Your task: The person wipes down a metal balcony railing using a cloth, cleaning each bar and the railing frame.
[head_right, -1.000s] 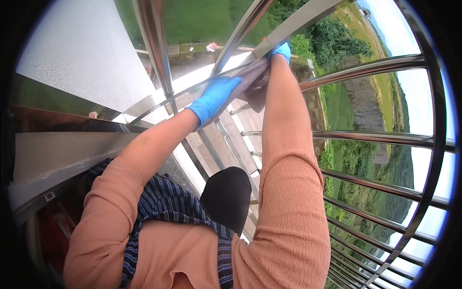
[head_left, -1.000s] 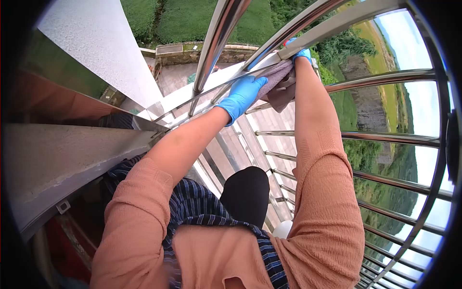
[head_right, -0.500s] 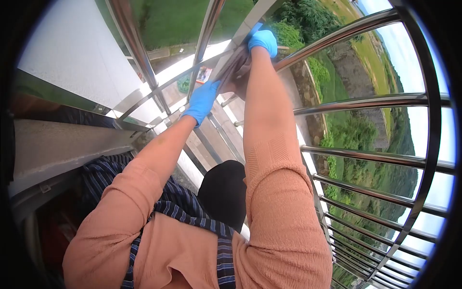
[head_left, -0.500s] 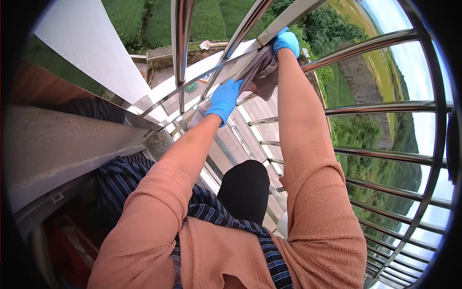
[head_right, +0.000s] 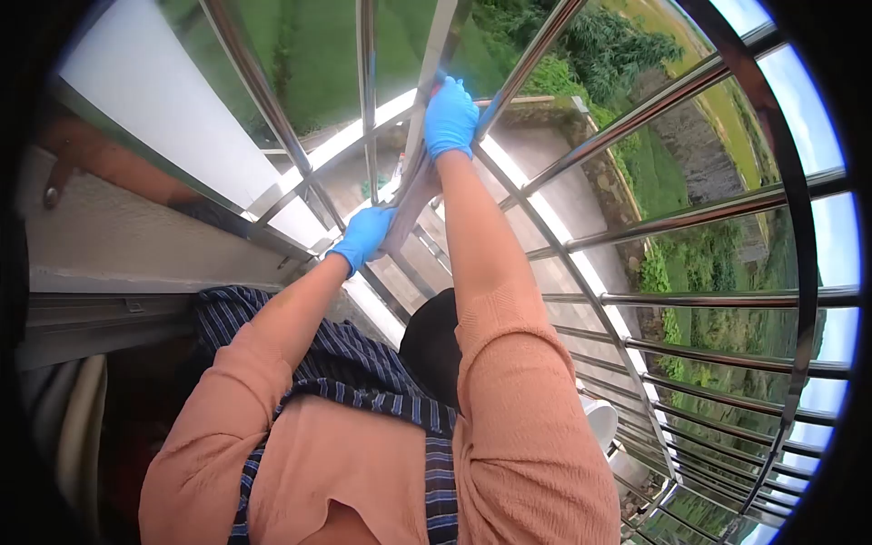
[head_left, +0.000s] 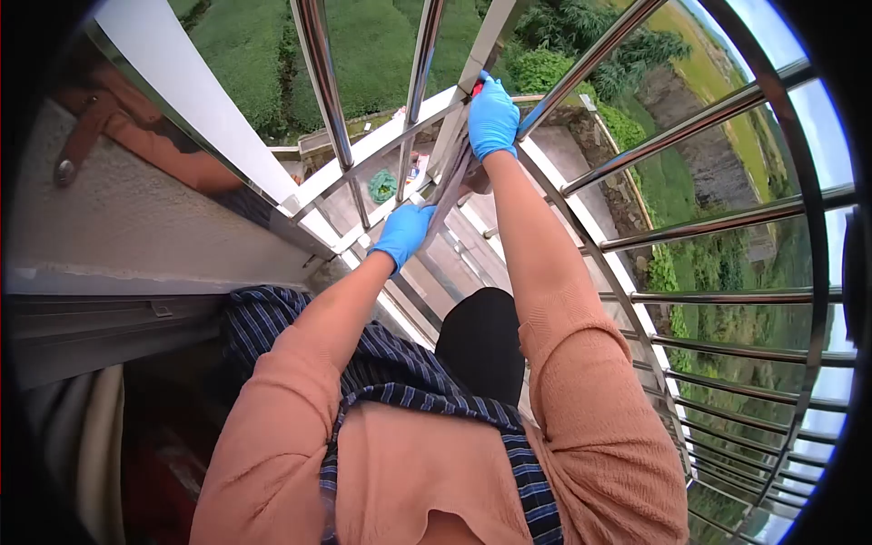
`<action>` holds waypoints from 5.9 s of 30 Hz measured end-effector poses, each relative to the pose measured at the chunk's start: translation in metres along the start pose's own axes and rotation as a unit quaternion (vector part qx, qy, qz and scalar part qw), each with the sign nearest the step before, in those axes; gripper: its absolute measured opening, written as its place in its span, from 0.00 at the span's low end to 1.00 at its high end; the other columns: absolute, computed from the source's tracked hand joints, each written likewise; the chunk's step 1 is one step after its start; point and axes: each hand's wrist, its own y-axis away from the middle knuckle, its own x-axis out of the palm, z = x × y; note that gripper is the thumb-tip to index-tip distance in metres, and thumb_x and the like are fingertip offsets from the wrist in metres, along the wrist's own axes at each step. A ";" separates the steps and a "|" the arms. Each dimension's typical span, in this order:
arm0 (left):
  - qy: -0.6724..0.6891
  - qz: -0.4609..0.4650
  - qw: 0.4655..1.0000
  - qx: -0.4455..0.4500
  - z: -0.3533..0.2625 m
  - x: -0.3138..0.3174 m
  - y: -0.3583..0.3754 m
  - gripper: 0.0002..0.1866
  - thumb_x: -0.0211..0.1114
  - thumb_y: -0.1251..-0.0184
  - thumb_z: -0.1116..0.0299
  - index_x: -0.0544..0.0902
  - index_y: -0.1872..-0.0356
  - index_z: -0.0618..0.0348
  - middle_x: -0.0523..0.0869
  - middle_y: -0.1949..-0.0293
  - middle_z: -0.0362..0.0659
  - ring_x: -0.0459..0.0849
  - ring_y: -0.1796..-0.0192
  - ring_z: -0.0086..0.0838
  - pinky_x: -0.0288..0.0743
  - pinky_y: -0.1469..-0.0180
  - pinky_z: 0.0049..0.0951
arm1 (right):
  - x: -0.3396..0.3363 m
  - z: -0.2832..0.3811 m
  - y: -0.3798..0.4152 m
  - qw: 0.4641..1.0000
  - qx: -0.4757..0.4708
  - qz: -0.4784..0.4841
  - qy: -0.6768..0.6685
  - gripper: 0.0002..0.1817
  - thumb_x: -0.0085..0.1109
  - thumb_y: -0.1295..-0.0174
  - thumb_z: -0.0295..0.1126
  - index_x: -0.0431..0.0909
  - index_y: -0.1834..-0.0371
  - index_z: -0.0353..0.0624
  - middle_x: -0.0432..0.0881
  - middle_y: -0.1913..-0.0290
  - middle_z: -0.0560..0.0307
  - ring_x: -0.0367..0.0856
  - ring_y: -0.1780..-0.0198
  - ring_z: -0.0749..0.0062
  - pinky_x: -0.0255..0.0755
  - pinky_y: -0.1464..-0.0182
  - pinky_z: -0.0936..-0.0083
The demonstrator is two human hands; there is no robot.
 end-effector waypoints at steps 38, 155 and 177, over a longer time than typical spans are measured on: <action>0.026 -0.446 0.884 0.135 -0.058 -0.144 0.049 0.27 0.77 0.54 0.57 0.75 0.58 0.62 0.78 0.68 0.45 0.79 0.62 0.36 0.73 0.56 0.34 | 0.038 0.069 0.038 0.823 0.082 -0.285 -0.485 0.09 0.54 0.40 0.35 0.72 0.60 0.43 0.75 0.62 0.59 0.73 0.62 0.74 0.69 0.57 0.80; -0.069 -0.126 0.989 -0.047 -0.045 -0.170 0.041 0.31 0.51 0.42 0.31 0.84 0.55 0.43 0.84 0.69 0.42 0.83 0.60 0.36 0.73 0.53 0.33 | 0.212 -0.098 -0.039 0.542 0.409 0.145 -0.720 0.18 0.49 0.36 0.38 0.75 0.48 0.39 0.80 0.53 0.51 0.79 0.54 0.61 0.73 0.52 0.66; -0.129 -0.133 0.982 -0.046 -0.038 -0.173 0.036 0.38 0.45 0.45 0.25 0.82 0.50 0.44 0.85 0.62 0.45 0.82 0.52 0.41 0.71 0.47 0.36 | 0.034 0.000 0.091 0.531 0.223 0.114 -0.810 0.19 0.57 0.37 0.36 0.71 0.43 0.46 0.76 0.46 0.56 0.75 0.47 0.65 0.71 0.44 0.66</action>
